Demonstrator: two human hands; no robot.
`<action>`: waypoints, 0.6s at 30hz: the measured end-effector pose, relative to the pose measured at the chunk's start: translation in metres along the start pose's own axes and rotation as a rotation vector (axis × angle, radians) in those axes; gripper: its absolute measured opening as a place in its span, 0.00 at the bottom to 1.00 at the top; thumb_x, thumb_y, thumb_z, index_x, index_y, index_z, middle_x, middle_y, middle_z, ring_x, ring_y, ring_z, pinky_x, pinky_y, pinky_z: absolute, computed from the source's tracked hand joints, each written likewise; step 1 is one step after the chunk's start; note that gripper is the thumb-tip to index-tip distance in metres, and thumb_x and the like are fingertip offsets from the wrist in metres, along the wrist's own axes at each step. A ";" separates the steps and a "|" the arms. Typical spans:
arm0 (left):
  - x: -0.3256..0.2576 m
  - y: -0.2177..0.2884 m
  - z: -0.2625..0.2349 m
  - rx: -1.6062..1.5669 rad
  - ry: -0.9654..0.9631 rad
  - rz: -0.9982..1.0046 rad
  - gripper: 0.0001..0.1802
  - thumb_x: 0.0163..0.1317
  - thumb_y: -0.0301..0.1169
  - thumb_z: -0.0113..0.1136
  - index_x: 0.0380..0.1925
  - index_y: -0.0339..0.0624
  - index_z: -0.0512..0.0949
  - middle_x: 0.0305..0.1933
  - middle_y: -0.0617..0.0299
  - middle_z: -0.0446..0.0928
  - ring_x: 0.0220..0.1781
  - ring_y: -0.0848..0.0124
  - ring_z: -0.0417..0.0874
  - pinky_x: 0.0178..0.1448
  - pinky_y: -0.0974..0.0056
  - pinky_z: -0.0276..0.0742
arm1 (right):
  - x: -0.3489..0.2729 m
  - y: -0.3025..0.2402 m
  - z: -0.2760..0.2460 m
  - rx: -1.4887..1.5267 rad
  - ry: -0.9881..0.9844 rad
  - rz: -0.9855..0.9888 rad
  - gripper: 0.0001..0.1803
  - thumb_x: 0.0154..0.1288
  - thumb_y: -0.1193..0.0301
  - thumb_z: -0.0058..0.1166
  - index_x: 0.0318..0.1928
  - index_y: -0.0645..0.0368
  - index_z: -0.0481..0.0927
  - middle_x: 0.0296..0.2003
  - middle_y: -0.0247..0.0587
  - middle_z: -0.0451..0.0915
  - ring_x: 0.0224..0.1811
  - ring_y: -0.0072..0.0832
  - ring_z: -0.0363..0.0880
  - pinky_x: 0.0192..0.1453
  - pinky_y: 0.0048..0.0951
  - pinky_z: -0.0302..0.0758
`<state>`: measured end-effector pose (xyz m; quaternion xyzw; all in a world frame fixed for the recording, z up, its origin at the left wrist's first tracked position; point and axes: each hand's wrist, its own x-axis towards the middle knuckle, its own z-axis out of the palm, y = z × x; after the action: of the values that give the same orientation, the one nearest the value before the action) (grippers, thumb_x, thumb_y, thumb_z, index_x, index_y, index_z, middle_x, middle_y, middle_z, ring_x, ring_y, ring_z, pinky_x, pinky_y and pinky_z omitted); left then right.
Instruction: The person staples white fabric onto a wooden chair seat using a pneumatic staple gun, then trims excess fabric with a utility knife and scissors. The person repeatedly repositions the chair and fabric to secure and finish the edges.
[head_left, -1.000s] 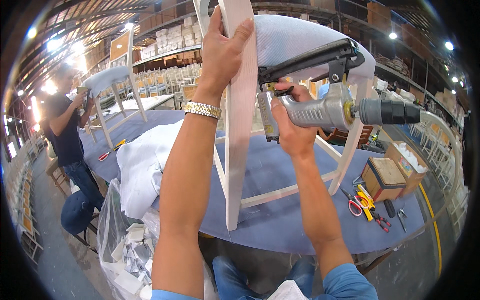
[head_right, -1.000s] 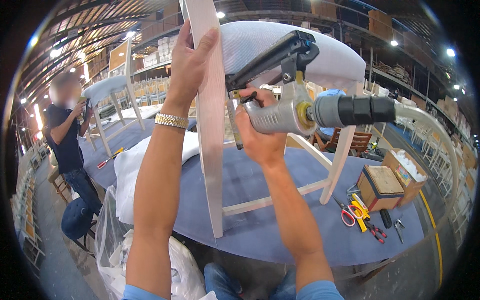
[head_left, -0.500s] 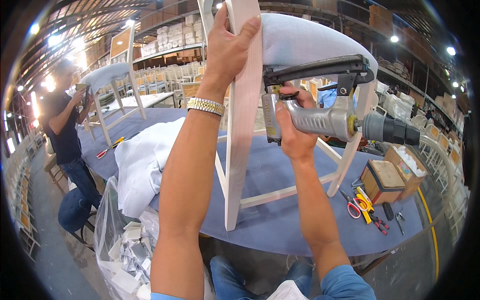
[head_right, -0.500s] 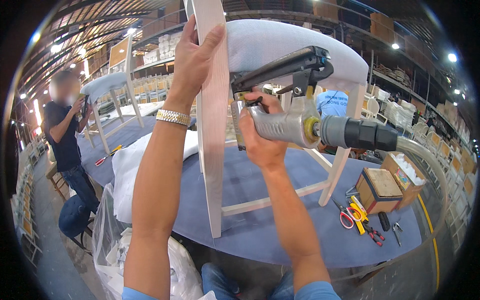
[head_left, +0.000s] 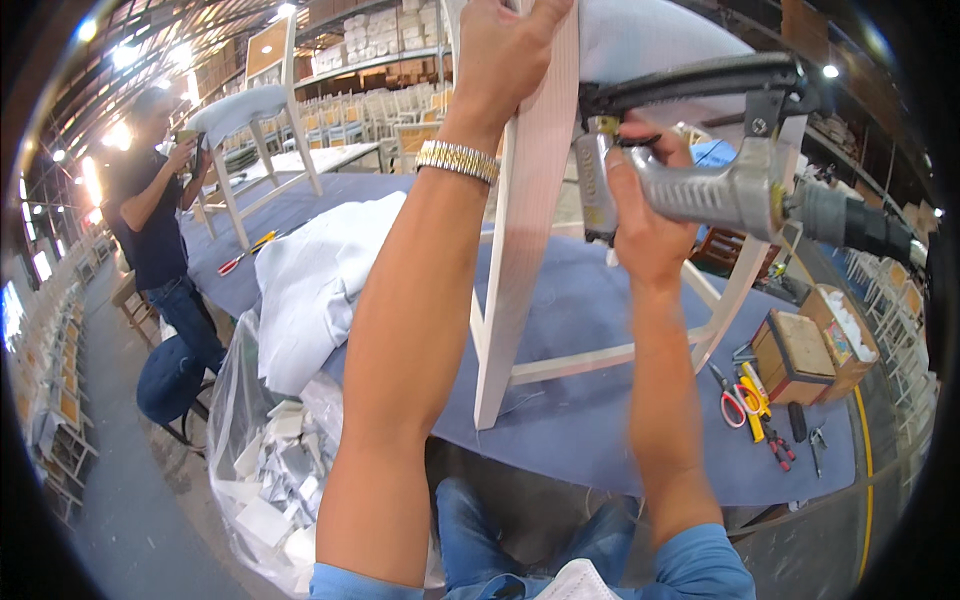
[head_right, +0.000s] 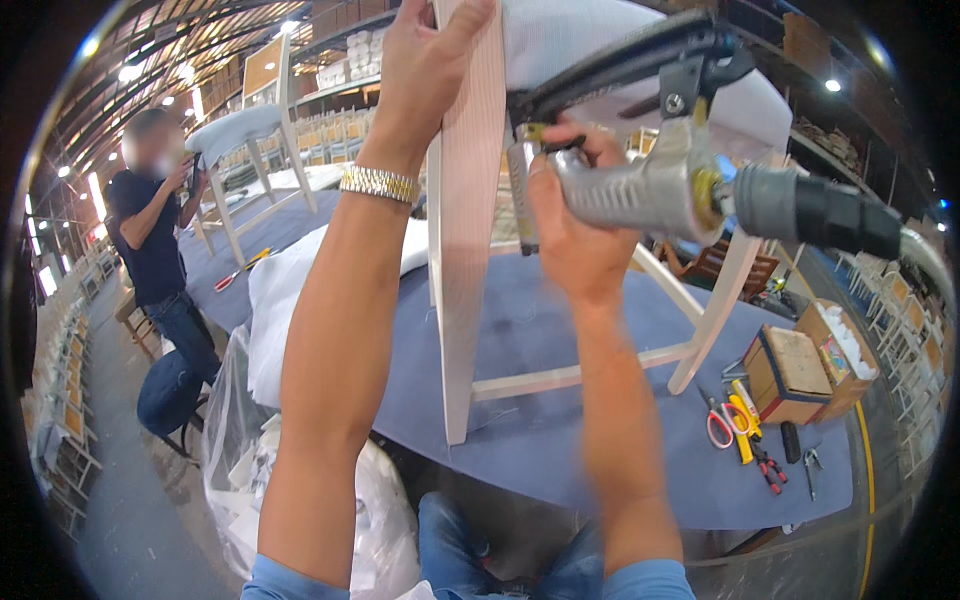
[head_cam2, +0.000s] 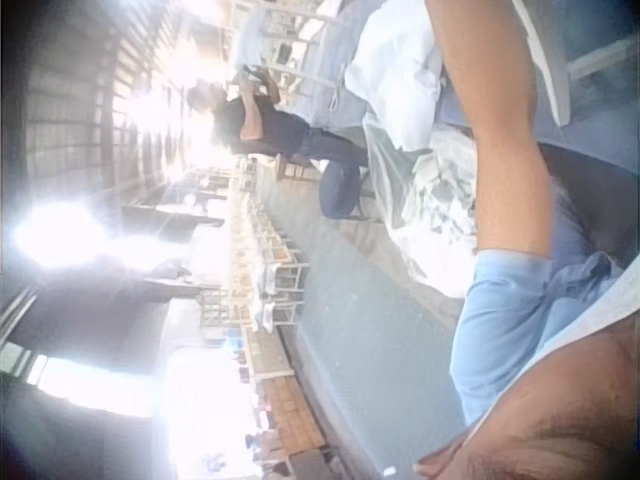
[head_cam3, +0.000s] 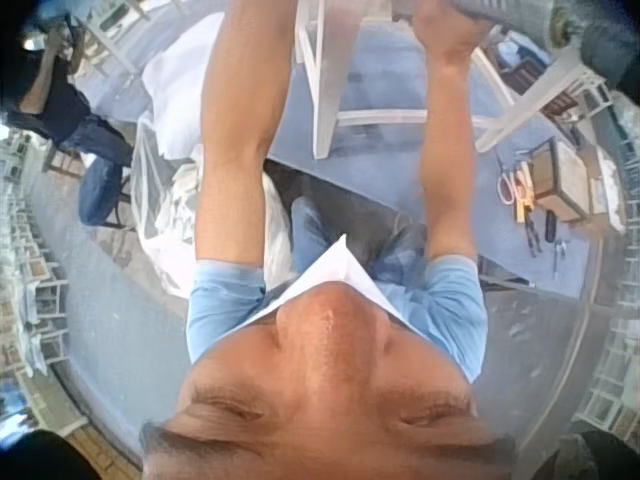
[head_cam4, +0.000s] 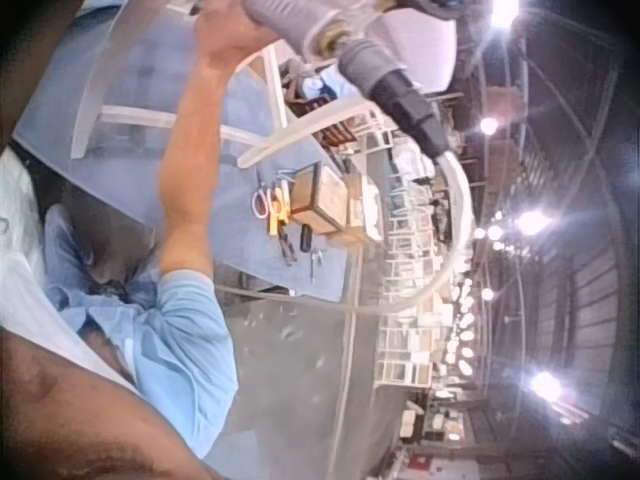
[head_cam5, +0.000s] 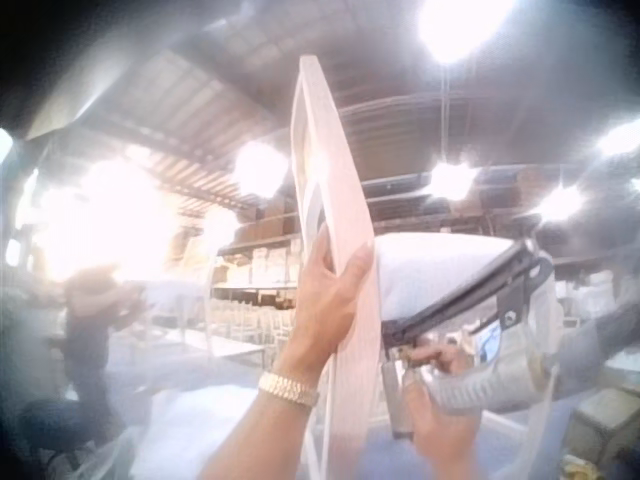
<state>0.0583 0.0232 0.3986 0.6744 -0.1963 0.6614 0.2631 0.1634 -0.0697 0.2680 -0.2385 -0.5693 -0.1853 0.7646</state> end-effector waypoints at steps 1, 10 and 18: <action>-0.001 -0.002 -0.001 0.021 -0.007 -0.007 0.26 0.74 0.31 0.59 0.67 0.30 0.68 0.60 0.51 0.79 0.60 0.67 0.79 0.63 0.63 0.75 | 0.002 0.000 -0.003 0.013 -0.013 0.015 0.14 0.63 0.82 0.60 0.49 0.64 0.79 0.48 0.40 0.80 0.50 0.25 0.78 0.60 0.27 0.72; -0.008 -0.001 0.001 0.276 0.137 0.025 0.39 0.73 0.35 0.62 0.74 0.26 0.55 0.63 0.39 0.76 0.62 0.58 0.81 0.59 0.59 0.80 | -0.094 -0.037 -0.113 -0.073 0.171 0.288 0.20 0.66 0.73 0.59 0.57 0.61 0.78 0.56 0.44 0.78 0.58 0.31 0.77 0.66 0.34 0.72; -0.032 0.007 0.010 1.235 -0.026 0.415 0.46 0.69 0.50 0.63 0.76 0.34 0.56 0.77 0.36 0.59 0.78 0.44 0.62 0.80 0.48 0.57 | -0.255 -0.083 -0.264 0.000 1.000 0.845 0.21 0.72 0.67 0.55 0.63 0.54 0.74 0.60 0.43 0.77 0.60 0.37 0.80 0.58 0.48 0.85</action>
<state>0.0598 0.0088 0.3672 0.6575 0.0906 0.6814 -0.3085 0.2521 -0.2864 -0.0266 -0.3269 -0.0021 0.0426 0.9441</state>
